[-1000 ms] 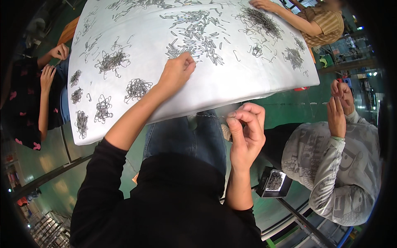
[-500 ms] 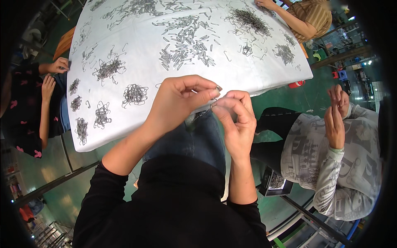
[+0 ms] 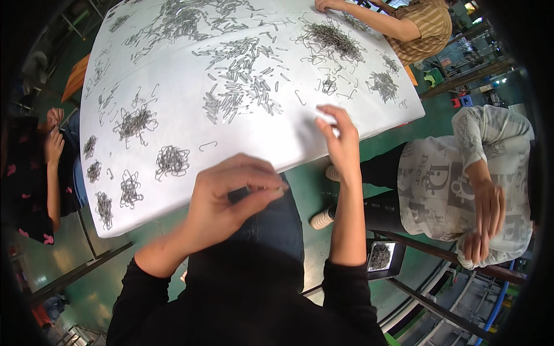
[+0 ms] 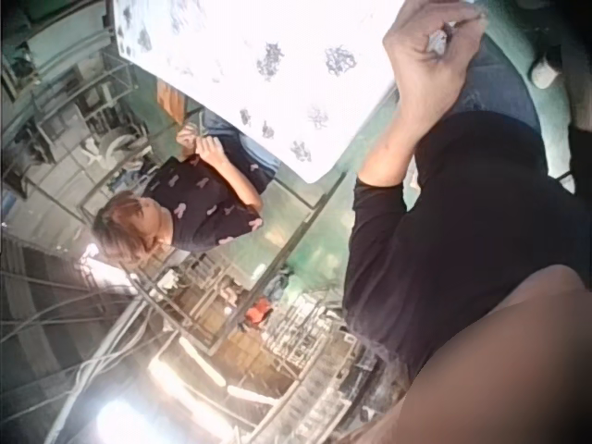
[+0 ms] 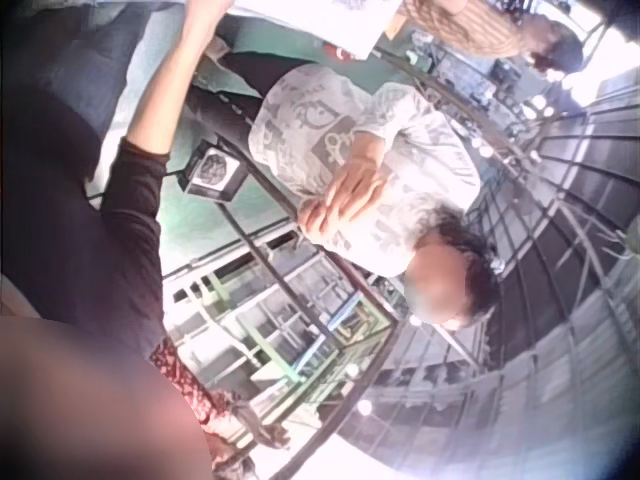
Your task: The person repeatedly picks up small metal wire pieces from a white table, links them together by hand, and places the assembled chains onto a nearby metal rack. Other workers are visible at the same table performing similar actions.
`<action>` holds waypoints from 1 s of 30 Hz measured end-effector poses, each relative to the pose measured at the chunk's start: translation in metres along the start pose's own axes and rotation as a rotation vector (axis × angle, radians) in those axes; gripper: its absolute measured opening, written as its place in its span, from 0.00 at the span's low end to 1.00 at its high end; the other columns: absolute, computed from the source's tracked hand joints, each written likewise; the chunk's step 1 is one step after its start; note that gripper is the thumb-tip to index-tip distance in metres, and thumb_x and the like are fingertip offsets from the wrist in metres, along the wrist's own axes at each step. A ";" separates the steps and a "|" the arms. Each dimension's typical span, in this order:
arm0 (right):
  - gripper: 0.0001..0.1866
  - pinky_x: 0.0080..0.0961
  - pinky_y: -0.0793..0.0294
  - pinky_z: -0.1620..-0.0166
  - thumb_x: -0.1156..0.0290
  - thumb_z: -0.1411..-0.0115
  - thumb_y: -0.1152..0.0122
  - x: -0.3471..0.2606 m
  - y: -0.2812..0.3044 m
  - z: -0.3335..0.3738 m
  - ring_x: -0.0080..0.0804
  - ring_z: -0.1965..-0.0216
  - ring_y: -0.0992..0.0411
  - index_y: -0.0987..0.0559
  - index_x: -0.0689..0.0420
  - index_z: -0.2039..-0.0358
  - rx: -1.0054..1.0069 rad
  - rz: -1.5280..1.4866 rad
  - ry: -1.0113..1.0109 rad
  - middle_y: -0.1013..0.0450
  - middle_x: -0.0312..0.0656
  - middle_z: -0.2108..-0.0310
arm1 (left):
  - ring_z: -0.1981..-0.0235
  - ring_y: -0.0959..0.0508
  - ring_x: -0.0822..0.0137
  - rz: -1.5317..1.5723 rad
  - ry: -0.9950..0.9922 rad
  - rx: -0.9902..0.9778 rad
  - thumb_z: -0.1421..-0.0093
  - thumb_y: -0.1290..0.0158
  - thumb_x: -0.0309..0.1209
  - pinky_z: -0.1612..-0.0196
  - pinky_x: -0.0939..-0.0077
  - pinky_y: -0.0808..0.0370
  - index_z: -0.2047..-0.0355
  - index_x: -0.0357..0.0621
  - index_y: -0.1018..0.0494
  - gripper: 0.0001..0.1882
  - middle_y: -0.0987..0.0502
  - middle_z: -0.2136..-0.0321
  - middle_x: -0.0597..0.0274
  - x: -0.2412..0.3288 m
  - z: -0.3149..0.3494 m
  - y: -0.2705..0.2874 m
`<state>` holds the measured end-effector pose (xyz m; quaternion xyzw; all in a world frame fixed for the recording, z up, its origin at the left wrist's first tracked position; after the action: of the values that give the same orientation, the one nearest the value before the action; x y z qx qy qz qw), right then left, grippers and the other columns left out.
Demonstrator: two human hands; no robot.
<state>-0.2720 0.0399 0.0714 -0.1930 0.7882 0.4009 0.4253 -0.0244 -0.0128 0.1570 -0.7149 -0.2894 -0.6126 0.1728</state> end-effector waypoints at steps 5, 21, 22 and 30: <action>0.35 0.53 0.53 0.35 0.49 0.38 0.47 0.097 -0.021 -0.078 0.48 0.34 0.47 0.35 0.62 0.40 -0.080 0.644 -0.146 0.44 0.54 0.36 | 0.66 0.23 0.68 0.040 -0.039 -0.089 0.49 0.38 0.19 0.64 0.77 0.26 0.68 0.40 0.19 0.07 0.22 0.66 0.59 0.009 -0.008 -0.004; 0.08 0.36 0.27 0.58 0.69 0.42 0.41 0.117 0.016 -0.136 0.44 0.62 0.25 0.19 0.55 0.64 -0.064 0.482 -0.074 0.24 0.45 0.64 | 0.69 0.25 0.69 0.081 -0.097 -0.228 0.50 0.36 0.22 0.67 0.77 0.27 0.65 0.45 0.19 0.11 0.22 0.70 0.66 -0.015 -0.021 -0.013; 0.08 0.36 0.27 0.58 0.68 0.42 0.40 0.122 0.010 -0.153 0.44 0.61 0.26 0.20 0.55 0.63 -0.112 0.513 -0.039 0.24 0.45 0.64 | 0.69 0.25 0.69 0.078 -0.094 -0.221 0.50 0.36 0.22 0.67 0.77 0.27 0.65 0.44 0.19 0.11 0.22 0.70 0.66 -0.013 -0.019 -0.014; 0.10 0.38 0.28 0.58 0.66 0.43 0.39 0.132 -0.027 -0.195 0.43 0.60 0.25 0.22 0.59 0.66 -0.423 1.026 0.000 0.24 0.48 0.64 | 0.68 0.24 0.66 -0.002 -0.113 -0.173 0.51 0.36 0.21 0.65 0.75 0.26 0.66 0.43 0.19 0.10 0.21 0.69 0.63 -0.002 -0.005 -0.018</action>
<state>-0.4295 -0.1269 0.0112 0.1344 0.6833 0.7062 0.1275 -0.0394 -0.0023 0.1545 -0.7603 -0.2454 -0.5942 0.0929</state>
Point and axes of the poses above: each hand's wrist, its own z-axis away from the middle knuckle, its own y-axis out of the back of the hand, x = y × z, the point moved 3 cm from there along -z, towards the middle knuckle
